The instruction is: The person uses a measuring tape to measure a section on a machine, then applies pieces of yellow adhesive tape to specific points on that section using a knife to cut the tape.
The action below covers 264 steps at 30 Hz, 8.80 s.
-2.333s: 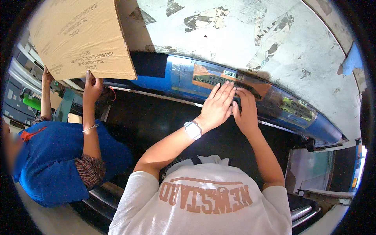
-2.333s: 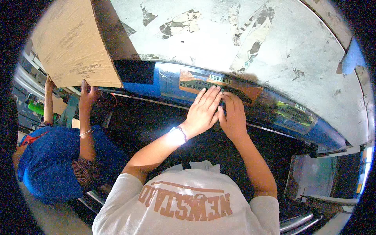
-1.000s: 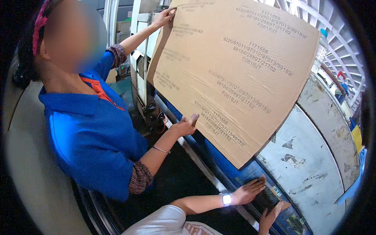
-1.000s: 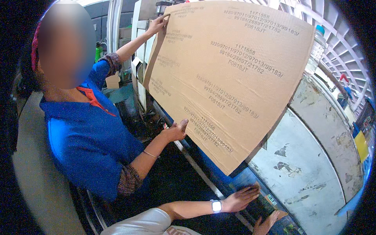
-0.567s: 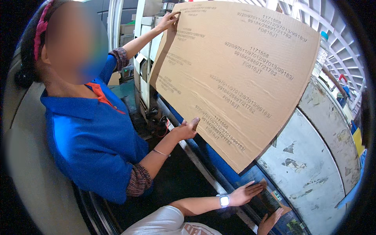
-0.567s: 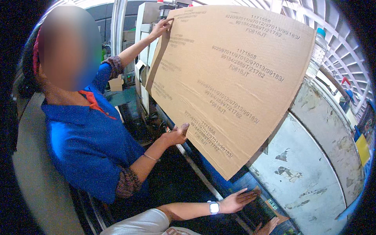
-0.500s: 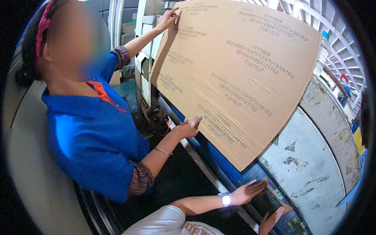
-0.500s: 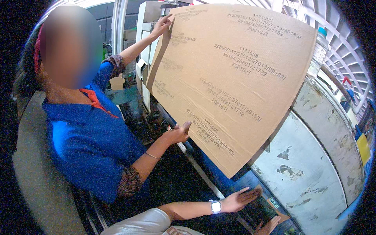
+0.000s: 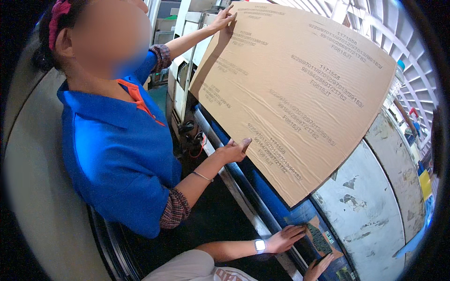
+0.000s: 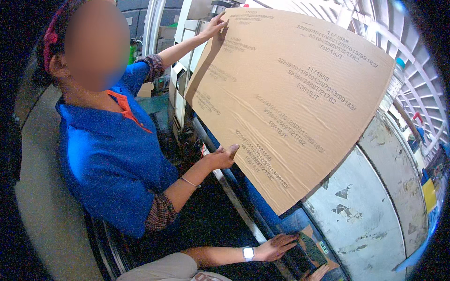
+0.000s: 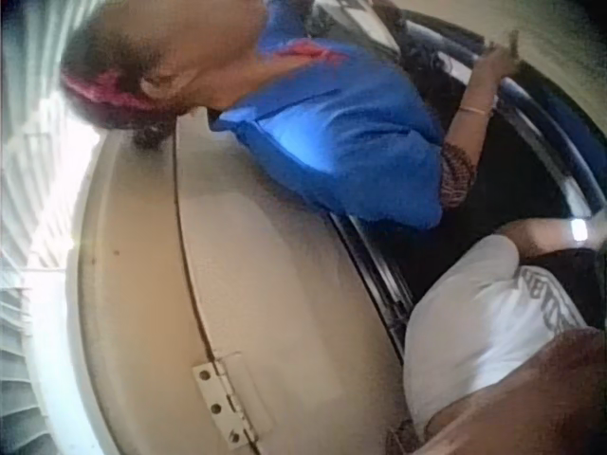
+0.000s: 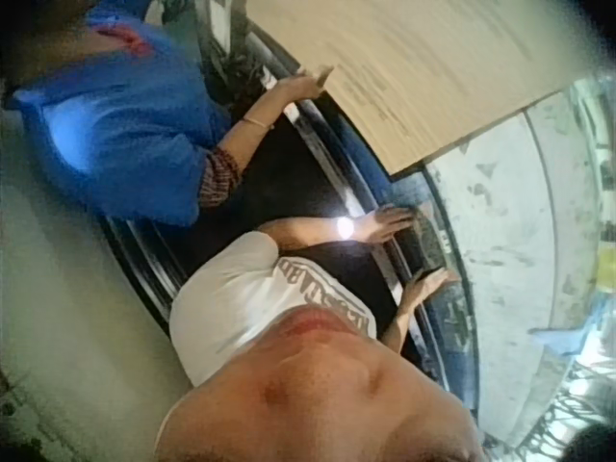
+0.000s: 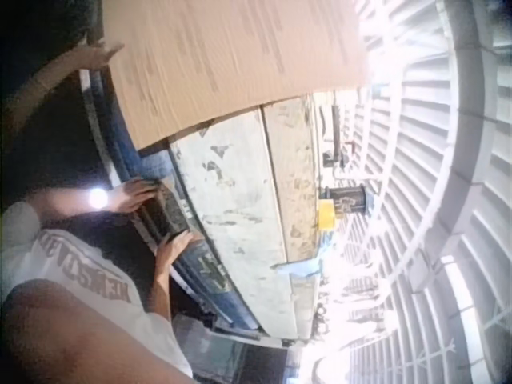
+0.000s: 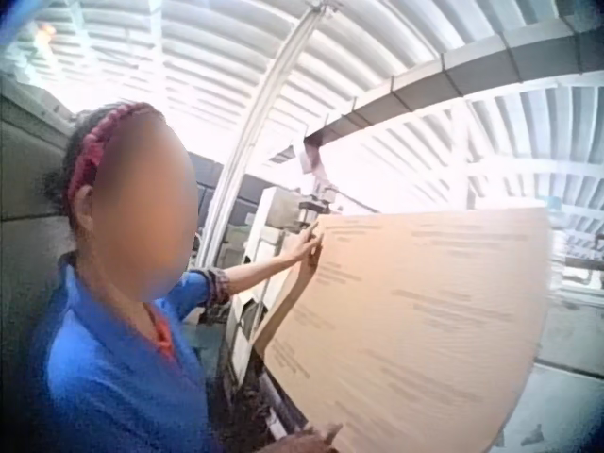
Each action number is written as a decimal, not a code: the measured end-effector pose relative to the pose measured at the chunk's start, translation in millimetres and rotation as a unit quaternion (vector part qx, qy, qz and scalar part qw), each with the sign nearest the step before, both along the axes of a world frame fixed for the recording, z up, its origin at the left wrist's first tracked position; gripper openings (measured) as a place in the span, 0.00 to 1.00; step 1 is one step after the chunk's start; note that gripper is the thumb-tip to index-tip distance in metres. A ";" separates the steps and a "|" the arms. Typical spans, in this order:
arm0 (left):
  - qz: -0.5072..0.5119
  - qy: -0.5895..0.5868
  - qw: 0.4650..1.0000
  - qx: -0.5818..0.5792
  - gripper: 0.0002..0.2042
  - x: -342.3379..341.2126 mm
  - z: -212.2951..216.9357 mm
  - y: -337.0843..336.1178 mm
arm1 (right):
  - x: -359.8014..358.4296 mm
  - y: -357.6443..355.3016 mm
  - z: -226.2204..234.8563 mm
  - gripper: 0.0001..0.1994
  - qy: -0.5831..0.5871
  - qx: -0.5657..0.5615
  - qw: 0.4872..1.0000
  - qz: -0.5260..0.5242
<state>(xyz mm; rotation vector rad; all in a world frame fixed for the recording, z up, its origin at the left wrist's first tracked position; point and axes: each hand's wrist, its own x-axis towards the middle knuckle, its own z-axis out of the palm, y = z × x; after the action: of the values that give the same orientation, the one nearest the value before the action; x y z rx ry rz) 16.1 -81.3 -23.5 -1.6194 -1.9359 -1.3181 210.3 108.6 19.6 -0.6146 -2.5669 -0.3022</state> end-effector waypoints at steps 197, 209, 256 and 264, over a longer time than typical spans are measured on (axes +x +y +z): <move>0.118 -0.216 0.950 -0.194 0.31 208.5 -154.3 90.5 | -73.7 -13.0 50.2 0.13 -0.202 -0.063 0.731 0.648; 0.171 -0.296 0.920 -0.194 0.30 190.9 -144.4 45.7 | -109.2 -30.7 38.8 0.14 -0.164 -0.065 0.718 0.673; 0.173 -0.284 0.910 -0.246 0.17 150.4 -111.3 -42.1 | -125.7 -45.5 43.6 0.14 -0.152 -0.086 0.670 0.722; 0.168 -0.288 0.926 -0.175 0.14 164.8 -106.2 -31.4 | -140.7 6.8 18.8 0.15 -0.135 -0.003 0.723 0.678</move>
<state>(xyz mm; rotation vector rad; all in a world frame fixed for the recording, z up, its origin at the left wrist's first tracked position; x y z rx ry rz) 180.8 -112.8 -129.7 -1.0008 -2.7813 -1.4690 69.6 115.5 38.4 1.4245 -2.5192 0.1620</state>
